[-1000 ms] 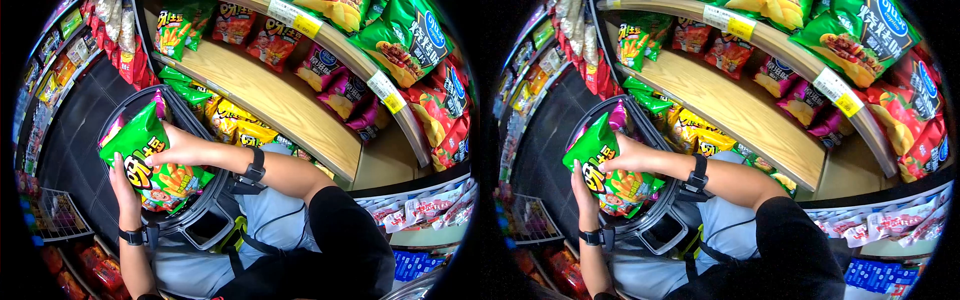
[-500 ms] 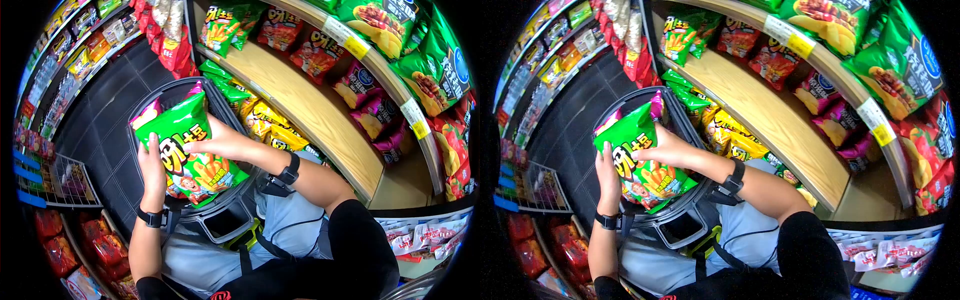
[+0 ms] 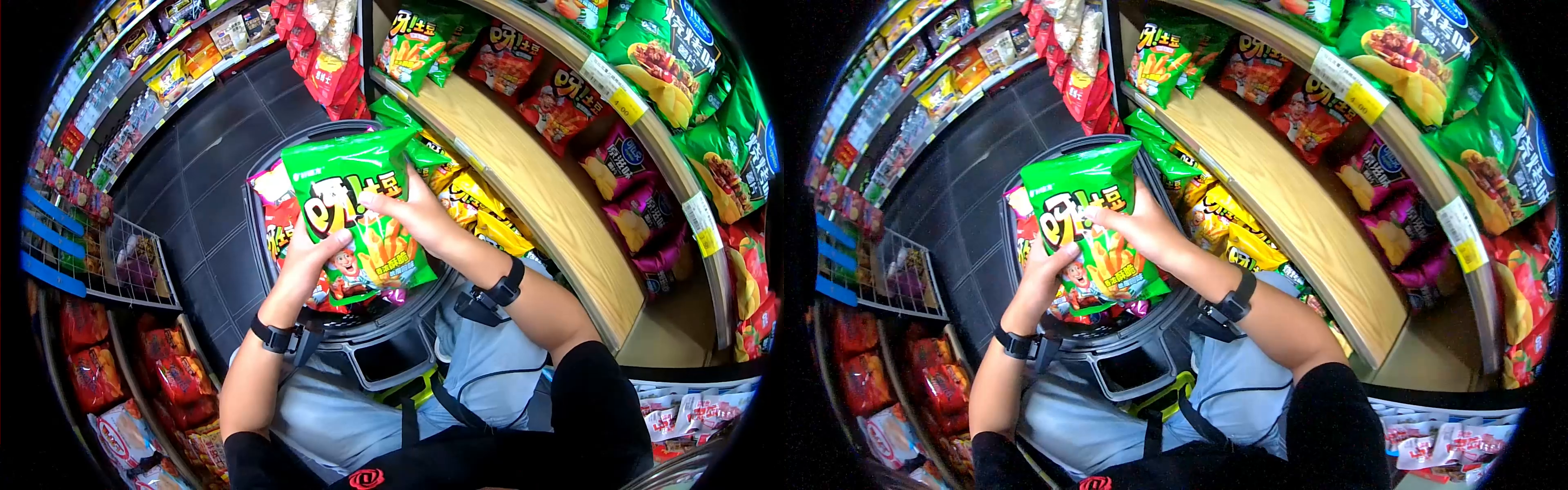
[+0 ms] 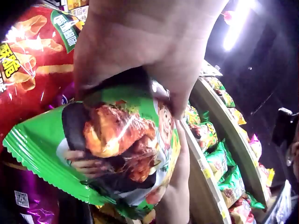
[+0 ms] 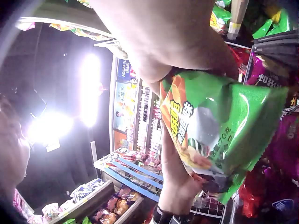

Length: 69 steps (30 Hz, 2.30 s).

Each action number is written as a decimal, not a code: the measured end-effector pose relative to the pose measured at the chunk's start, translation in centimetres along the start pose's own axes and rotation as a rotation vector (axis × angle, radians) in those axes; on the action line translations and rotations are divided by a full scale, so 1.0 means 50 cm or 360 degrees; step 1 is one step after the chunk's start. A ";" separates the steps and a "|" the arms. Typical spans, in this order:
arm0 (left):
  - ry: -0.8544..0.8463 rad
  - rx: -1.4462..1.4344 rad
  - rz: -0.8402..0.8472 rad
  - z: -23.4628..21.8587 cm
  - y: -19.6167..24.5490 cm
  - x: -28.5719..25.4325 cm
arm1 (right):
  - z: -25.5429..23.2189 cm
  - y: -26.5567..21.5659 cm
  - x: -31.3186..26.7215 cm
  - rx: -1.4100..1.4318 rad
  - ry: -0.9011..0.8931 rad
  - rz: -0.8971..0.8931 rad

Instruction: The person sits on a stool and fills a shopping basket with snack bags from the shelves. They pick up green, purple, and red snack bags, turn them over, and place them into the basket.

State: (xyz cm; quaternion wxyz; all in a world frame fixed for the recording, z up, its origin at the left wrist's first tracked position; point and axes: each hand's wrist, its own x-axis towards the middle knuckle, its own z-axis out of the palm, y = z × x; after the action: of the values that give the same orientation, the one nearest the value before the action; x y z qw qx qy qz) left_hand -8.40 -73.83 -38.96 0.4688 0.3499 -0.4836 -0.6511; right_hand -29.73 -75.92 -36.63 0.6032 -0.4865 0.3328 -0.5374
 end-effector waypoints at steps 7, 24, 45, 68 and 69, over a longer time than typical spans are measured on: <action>-0.0031 0.0024 0.0037 0.010 0.010 -0.002 | 0.009 -0.018 -0.011 0.0181 -0.0040 0.0095; -0.0109 0.0131 0.0036 0.009 0.020 0.000 | -0.011 -0.019 0.008 0.0047 0.0152 -0.0197; 0.0092 -0.0163 0.0160 0.001 0.015 0.003 | -0.012 -0.005 -0.002 -0.0056 -0.0272 0.0089; -0.0023 0.0103 -0.0194 -0.017 0.032 -0.013 | -0.065 -0.029 0.035 0.0480 0.0278 0.0126; -0.0040 0.0140 -0.0188 -0.017 0.027 -0.012 | -0.058 -0.027 0.030 0.0442 0.0276 0.0121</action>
State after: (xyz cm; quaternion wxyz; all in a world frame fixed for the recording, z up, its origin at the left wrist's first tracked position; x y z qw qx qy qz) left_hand -7.08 -73.65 -37.90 0.4077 0.3899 -0.4961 -0.6600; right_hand -32.56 -77.98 -36.04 0.6536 -0.3372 0.3243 -0.5949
